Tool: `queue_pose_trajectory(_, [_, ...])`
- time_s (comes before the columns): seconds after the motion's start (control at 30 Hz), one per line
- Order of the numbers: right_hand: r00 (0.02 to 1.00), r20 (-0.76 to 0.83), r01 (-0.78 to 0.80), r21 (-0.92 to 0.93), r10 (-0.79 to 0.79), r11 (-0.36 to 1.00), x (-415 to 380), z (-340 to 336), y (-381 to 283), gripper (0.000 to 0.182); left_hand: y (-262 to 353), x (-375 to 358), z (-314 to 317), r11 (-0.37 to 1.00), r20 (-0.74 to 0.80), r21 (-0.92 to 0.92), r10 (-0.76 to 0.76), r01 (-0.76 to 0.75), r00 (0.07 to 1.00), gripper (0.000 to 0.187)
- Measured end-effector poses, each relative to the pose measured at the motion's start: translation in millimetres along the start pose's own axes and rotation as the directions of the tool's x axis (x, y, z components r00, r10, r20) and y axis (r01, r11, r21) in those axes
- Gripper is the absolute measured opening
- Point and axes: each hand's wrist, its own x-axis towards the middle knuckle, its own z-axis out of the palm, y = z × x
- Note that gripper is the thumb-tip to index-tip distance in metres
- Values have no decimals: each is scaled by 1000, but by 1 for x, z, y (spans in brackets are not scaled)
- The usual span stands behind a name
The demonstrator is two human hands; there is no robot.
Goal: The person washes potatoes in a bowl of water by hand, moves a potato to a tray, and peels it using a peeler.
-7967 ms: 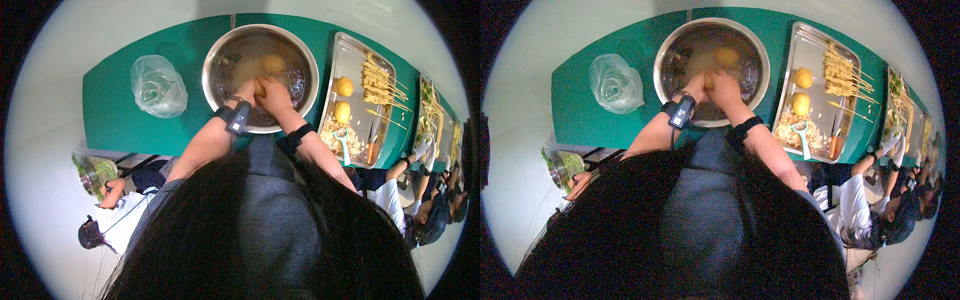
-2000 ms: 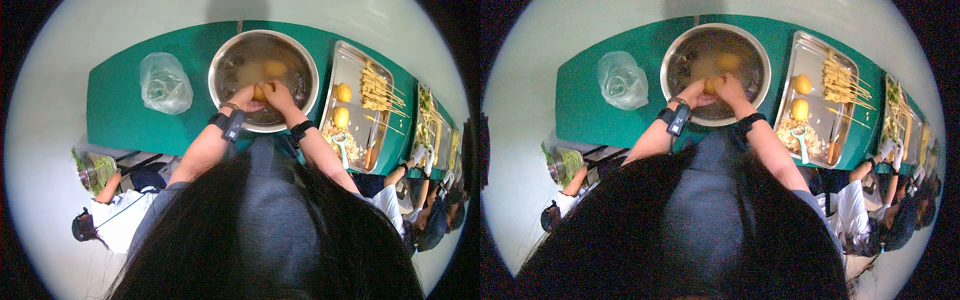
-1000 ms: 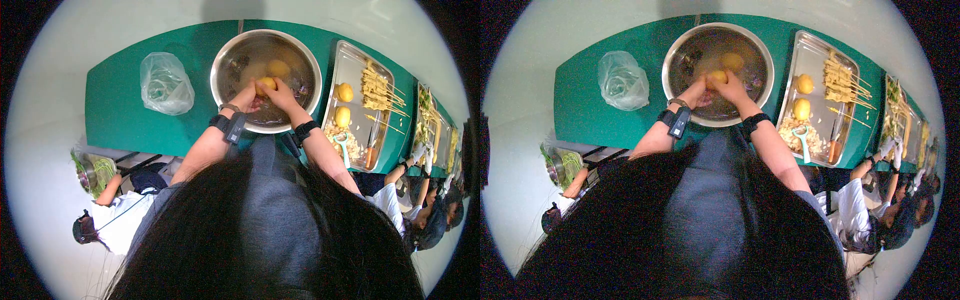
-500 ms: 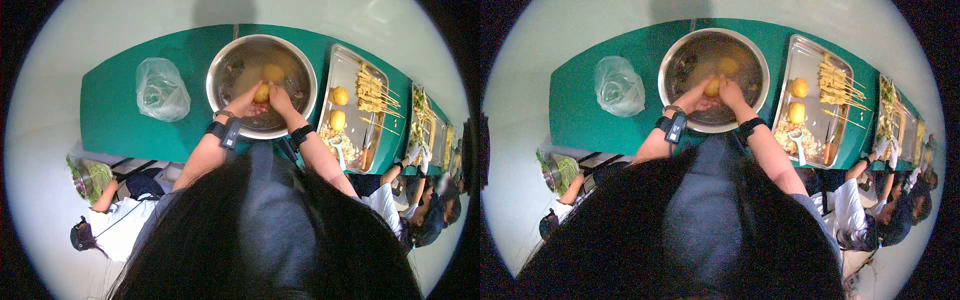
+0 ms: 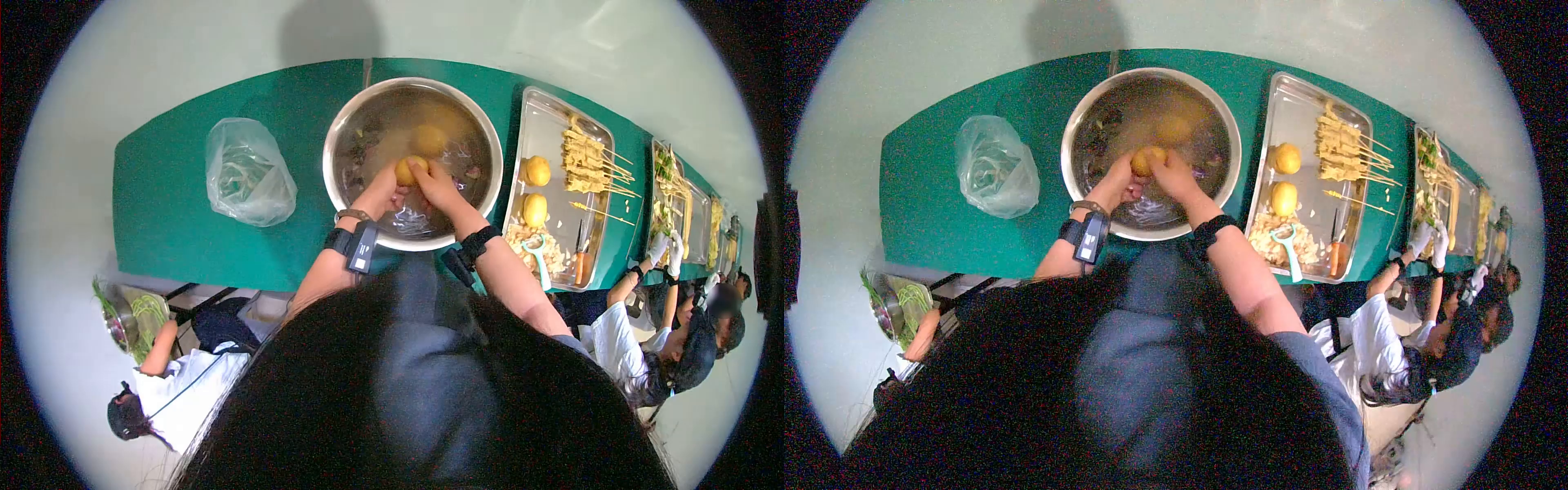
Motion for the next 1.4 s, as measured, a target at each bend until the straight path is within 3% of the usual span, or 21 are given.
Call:
queue_pose_trajectory(0.03, [1000,2,-26,-15,26,1000,-7,-3,-11,60,0,-3,2,1000,-28,4,16,-16,999,46])
queue_pose_trajectory(0.13, [986,-53,161,7,-160,987,-10,-2,-12,65,-1,-7,7,999,-103,15,30,-28,994,45])
queue_pose_trajectory(0.2, [985,-73,152,-21,-153,988,-17,-6,-20,66,-1,-5,4,1000,-151,19,-7,9,989,44])
queue_pose_trajectory(0.4, [990,-95,94,-61,-100,994,-27,-14,-39,71,1,-11,4,987,-178,153,76,-49,981,46])
queue_pose_trajectory(0.63, [994,-28,101,-101,-104,990,-29,-21,-49,72,4,-7,-4,998,-109,32,54,-51,993,45])
queue_pose_trajectory(0.73, [990,-59,124,-83,-129,989,-26,-15,-44,72,10,-16,5,987,-225,148,90,-57,970,48])
queue_pose_trajectory(0.93, [985,-94,141,-45,-145,989,-32,-17,-49,76,1,-20,12,959,-180,222,219,-178,959,53])
queue_pose_trajectory(1.03, [989,-51,129,-141,-137,982,-33,-18,-48,74,8,-31,15,975,-71,206,99,-83,993,54])
queue_pose_trajectory(1.13, [987,13,162,-121,-162,979,-37,-22,-52,74,7,-32,16,941,-17,305,160,-148,987,53])
queue_pose_trajectory(1.4, [972,-27,227,-129,-233,965,-32,-16,-37,71,-4,-20,17,855,-83,445,334,-265,939,51])
